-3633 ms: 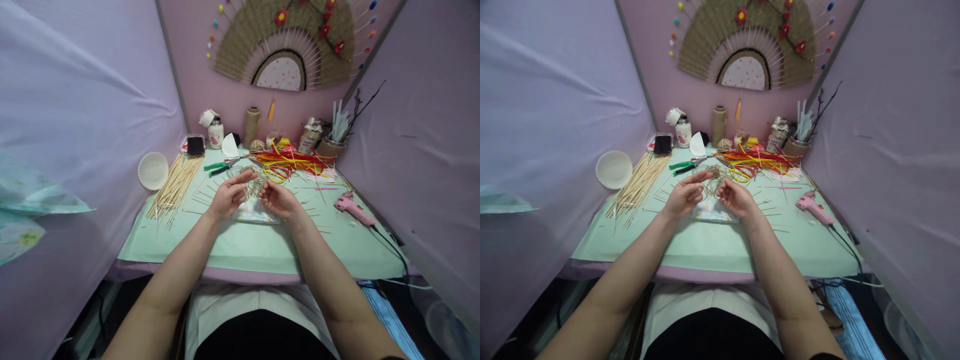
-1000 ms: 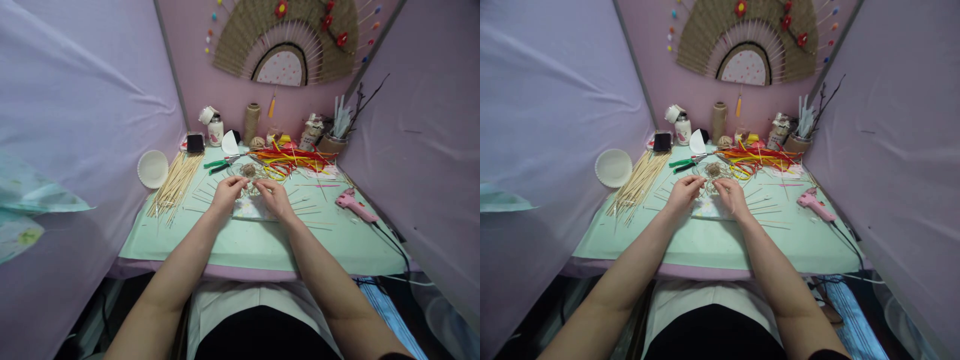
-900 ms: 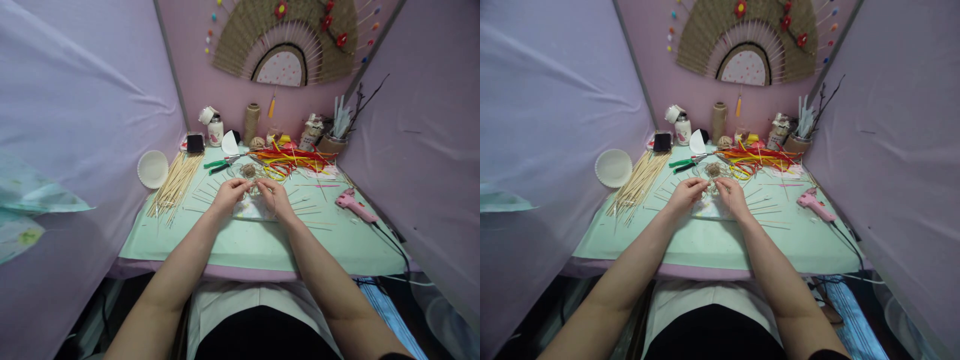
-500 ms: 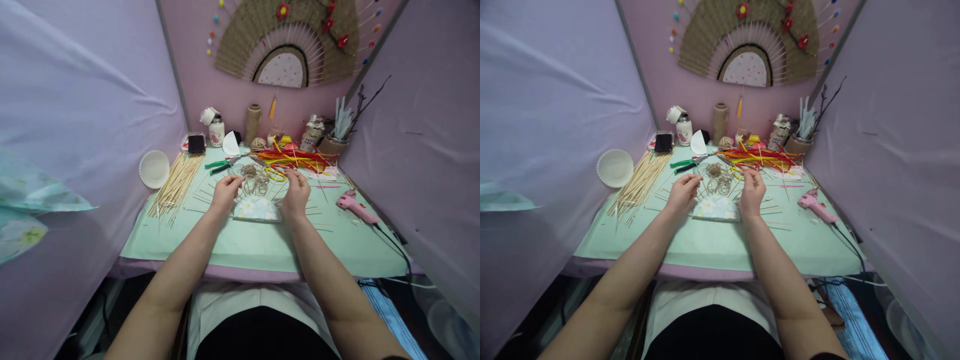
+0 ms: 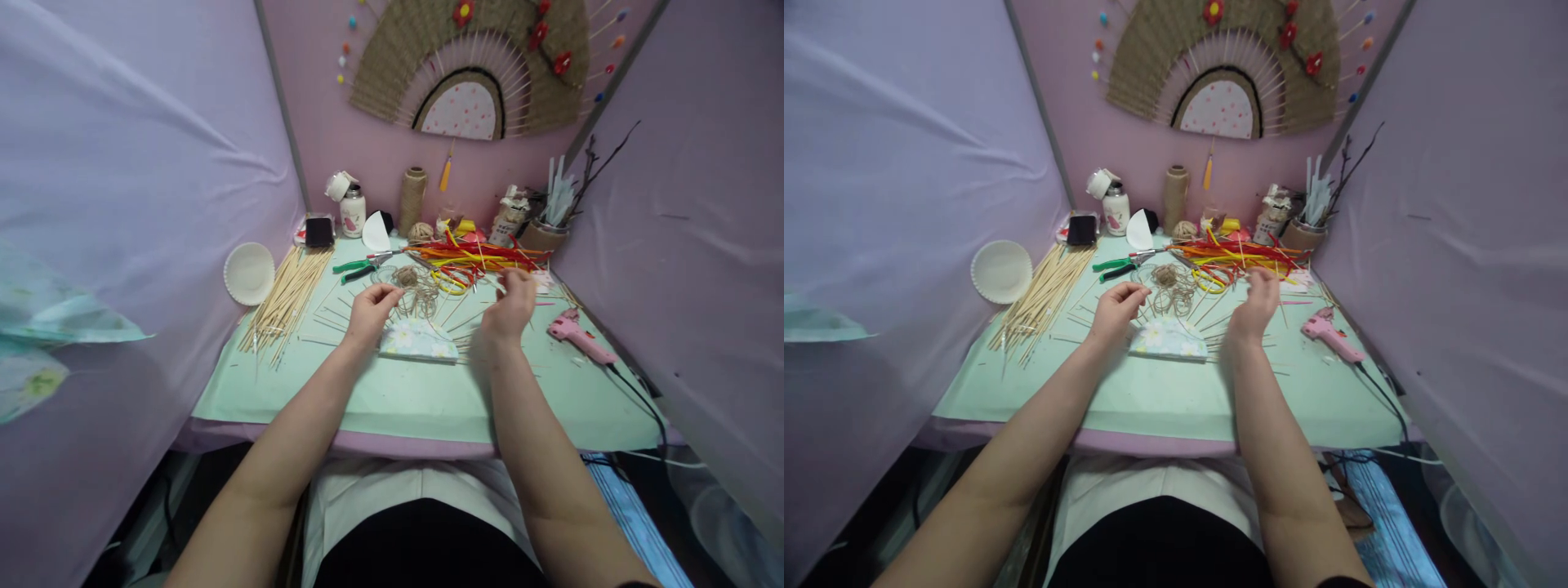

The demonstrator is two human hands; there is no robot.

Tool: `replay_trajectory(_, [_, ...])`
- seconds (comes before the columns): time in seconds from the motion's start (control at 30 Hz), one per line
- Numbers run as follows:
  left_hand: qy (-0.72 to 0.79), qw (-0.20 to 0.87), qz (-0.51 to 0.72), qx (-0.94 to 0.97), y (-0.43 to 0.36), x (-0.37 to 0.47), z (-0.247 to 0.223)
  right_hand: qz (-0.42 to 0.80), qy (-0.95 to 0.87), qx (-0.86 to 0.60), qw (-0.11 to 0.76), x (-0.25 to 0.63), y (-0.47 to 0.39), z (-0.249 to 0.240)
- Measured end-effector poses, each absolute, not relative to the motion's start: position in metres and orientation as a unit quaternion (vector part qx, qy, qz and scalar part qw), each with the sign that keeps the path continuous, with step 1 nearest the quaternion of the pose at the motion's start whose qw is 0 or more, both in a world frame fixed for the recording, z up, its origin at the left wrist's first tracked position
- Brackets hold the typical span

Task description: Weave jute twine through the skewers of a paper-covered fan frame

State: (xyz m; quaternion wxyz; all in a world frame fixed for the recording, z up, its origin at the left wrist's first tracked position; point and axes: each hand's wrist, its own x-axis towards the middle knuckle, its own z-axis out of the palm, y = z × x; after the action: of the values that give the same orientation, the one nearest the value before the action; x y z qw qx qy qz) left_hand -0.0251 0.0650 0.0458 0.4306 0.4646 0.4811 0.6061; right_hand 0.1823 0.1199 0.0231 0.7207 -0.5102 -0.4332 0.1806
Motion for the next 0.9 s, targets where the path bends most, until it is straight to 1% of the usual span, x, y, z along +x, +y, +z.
replay_trajectory(0.03, [0.479, 0.420, 0.603, 0.480, 0.064, -0.024, 0.047, 0.220, -0.487, -0.486, 0.692, 0.179, 0.116, 0.026])
replay_trajectory(0.13, [0.469, 0.387, 0.590, 0.531, 0.061, -0.023, 0.046, 0.345, -0.633, -0.410, 0.559, 0.161, 0.099, 0.035])
replay_trajectory(0.2, [0.466, 0.372, 0.577, 0.558, 0.060, -0.022, 0.044, 0.389, -0.676, -0.385, 0.493, 0.151, 0.089, 0.037])
replay_trajectory(0.23, [0.466, 0.367, 0.570, 0.568, 0.060, -0.022, 0.043, 0.396, -0.686, -0.381, 0.477, 0.148, 0.086, 0.037])
replay_trajectory(0.33, [0.464, 0.354, 0.556, 0.592, 0.061, -0.021, 0.040, 0.393, -0.691, -0.383, 0.471, 0.146, 0.084, 0.034])
replay_trajectory(0.43, [0.465, 0.350, 0.543, 0.606, 0.062, -0.021, 0.038, 0.368, -0.687, -0.382, 0.496, 0.148, 0.086, 0.033])
replay_trajectory(0.67, [0.468, 0.391, 0.528, 0.590, 0.063, -0.020, 0.037, 0.245, -0.707, -0.360, 0.558, 0.146, 0.084, 0.037])
replay_trajectory(0.77, [0.475, 0.408, 0.530, 0.572, 0.064, -0.021, 0.038, 0.208, -0.724, -0.368, 0.545, 0.146, 0.084, 0.036])
replay_trajectory(0.9, [0.492, 0.419, 0.548, 0.531, 0.066, -0.023, 0.040, 0.167, -0.769, -0.363, 0.499, 0.146, 0.083, 0.033])
